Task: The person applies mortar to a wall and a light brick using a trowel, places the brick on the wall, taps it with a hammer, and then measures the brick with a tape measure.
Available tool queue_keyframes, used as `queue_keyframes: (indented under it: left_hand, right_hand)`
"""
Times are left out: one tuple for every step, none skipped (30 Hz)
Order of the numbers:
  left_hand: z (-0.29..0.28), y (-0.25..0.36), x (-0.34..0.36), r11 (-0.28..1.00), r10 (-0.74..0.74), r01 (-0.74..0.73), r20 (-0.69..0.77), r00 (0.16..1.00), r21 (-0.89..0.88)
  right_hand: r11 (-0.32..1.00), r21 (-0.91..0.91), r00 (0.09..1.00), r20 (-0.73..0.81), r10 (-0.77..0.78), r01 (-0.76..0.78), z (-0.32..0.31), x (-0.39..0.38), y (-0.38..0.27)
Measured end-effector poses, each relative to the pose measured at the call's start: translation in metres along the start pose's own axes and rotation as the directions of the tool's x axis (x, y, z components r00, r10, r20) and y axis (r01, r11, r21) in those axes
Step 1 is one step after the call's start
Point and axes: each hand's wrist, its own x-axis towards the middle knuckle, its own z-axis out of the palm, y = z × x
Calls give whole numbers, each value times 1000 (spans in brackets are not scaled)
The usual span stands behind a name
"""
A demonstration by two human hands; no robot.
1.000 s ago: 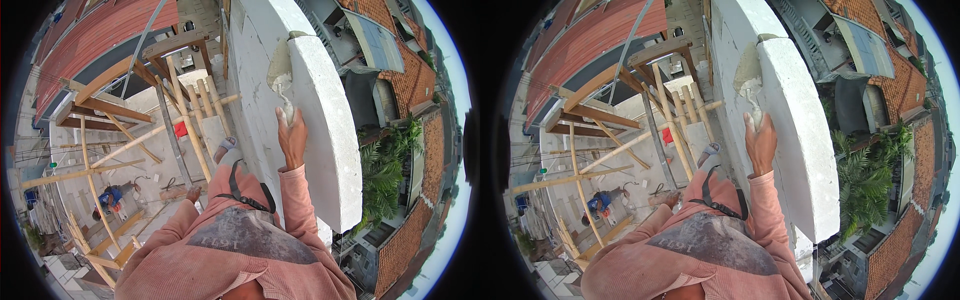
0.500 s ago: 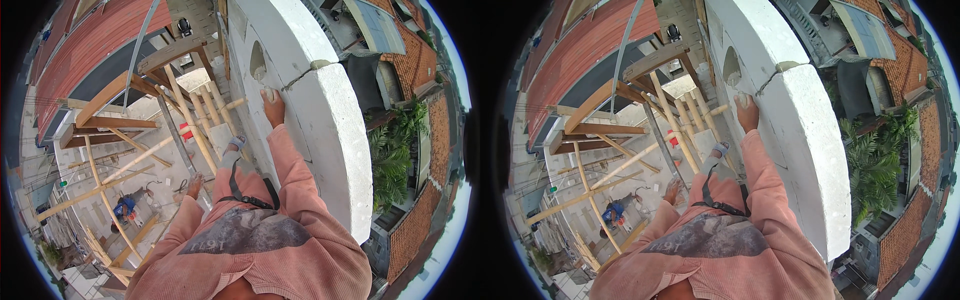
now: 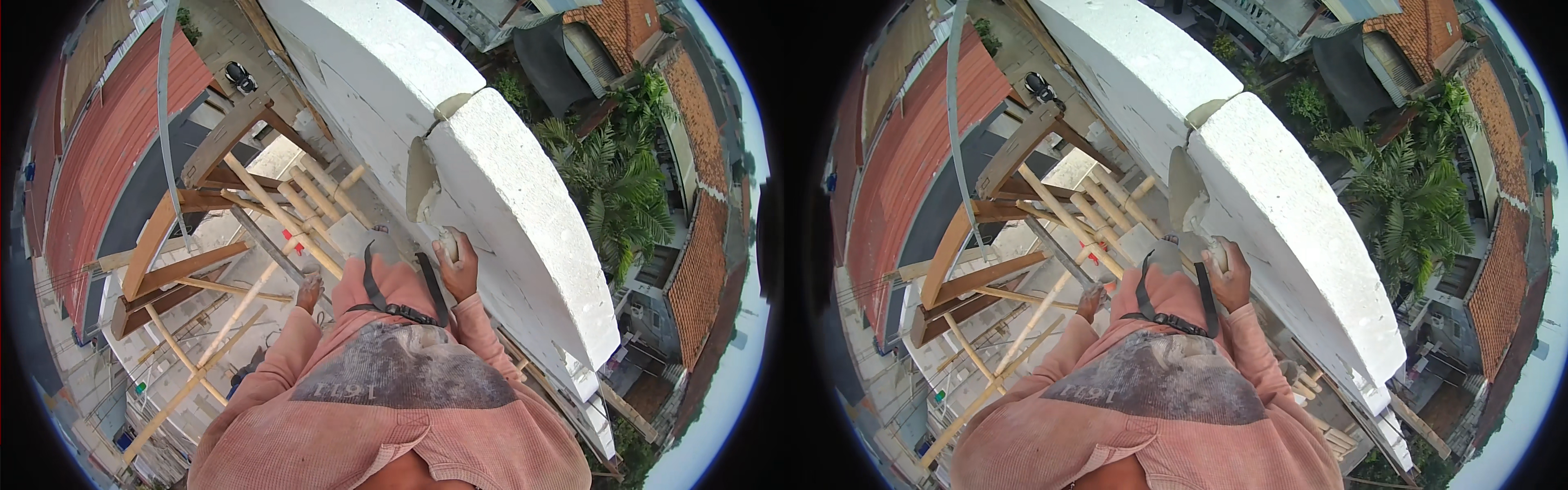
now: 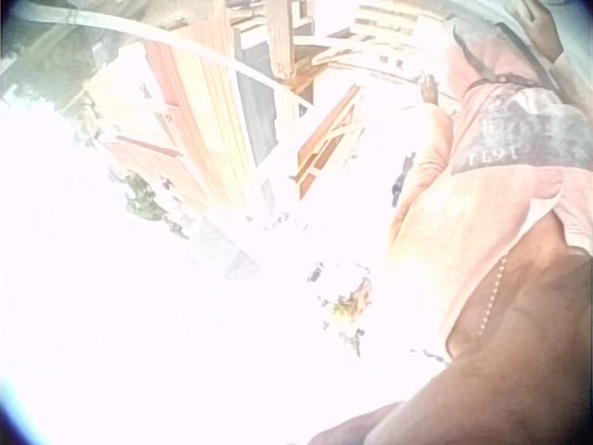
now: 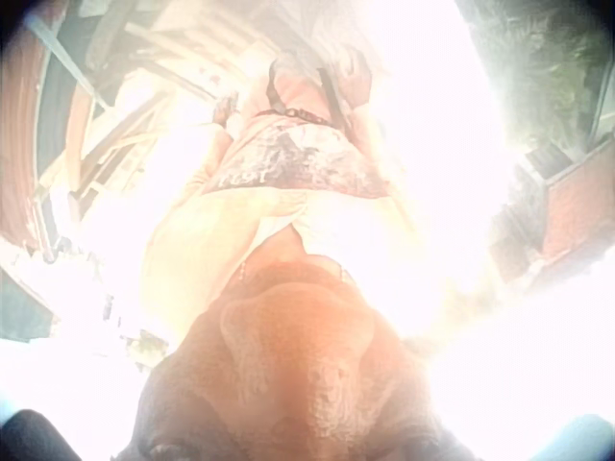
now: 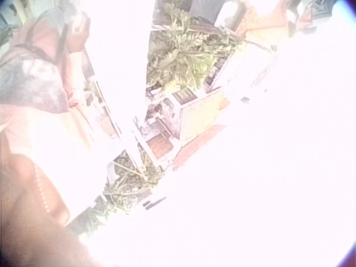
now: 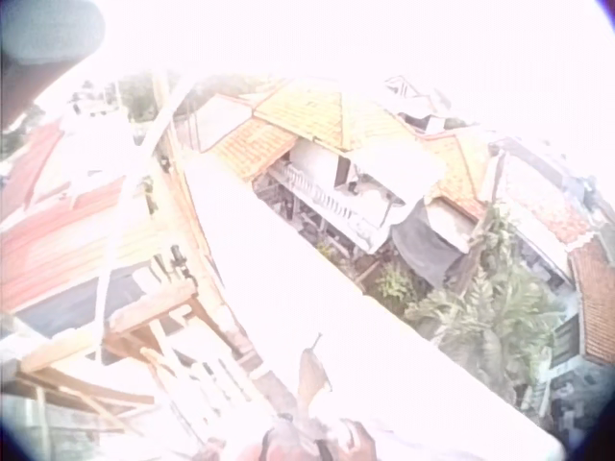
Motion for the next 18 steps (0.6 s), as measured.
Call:
queue_keyframes:
  left_hand:
    - [5,15,8,1000,7,-8,30,1000,21]
    - [8,28,15,999,14,-17,62,998,40]
    - [11,35,30,998,22,-26,77,997,59]
    - [11,35,49,999,29,-33,124,992,32]
    - [13,37,64,999,35,-36,175,984,2]
    - [35,59,54,996,88,-92,141,986,21]
    - [39,68,57,995,91,-96,151,984,31]
    - [41,72,64,990,114,-127,178,977,62]
    - [43,72,69,984,134,-154,201,970,87]
    - [49,72,74,972,219,-231,205,954,35]
    - [53,71,79,972,221,-233,214,951,35]
    - [58,69,83,970,214,-235,230,949,66]
    - [62,69,88,966,212,-240,241,947,96]
    - [62,65,92,966,215,-241,235,948,90]
    - [60,59,93,967,217,-241,231,948,78]
    - [56,51,93,969,220,-240,225,949,66]
    - [52,46,90,970,219,-237,219,951,57]
    - [51,42,85,975,210,-220,212,955,26]
  right_hand:
    - [1000,11,999,38,14,-14,-13,-9,-9]
    - [994,79,993,91,71,-79,-31,-14,-27]
    - [993,78,994,67,82,-87,-49,-18,-47]
    - [984,121,974,205,101,-127,-67,-21,-69]
    - [973,153,934,339,111,-172,-86,-21,-89]
    - [984,159,945,326,25,-81,-106,-22,-107]
    - [983,183,942,326,-78,18,-127,-20,-128]
    - [991,125,940,330,-87,47,-150,-15,-149]
    - [995,68,935,340,-96,78,-175,-9,-169]
    - [996,67,941,338,33,-59,-200,-4,-190]
    - [979,63,928,334,164,-195,-221,3,-209]
    - [973,7,926,309,216,-229,-238,13,-222]
    - [965,-44,924,282,259,-258,-248,24,-227]
    - [963,-146,939,232,254,-225,-251,36,-224]
    - [949,-249,952,184,244,-195,-251,49,-223]
    - [924,-376,974,169,148,-75,-245,63,-228]
    - [923,-378,973,179,143,-66,-241,75,-223]
    - [876,-473,982,189,1,90,-236,85,-219]
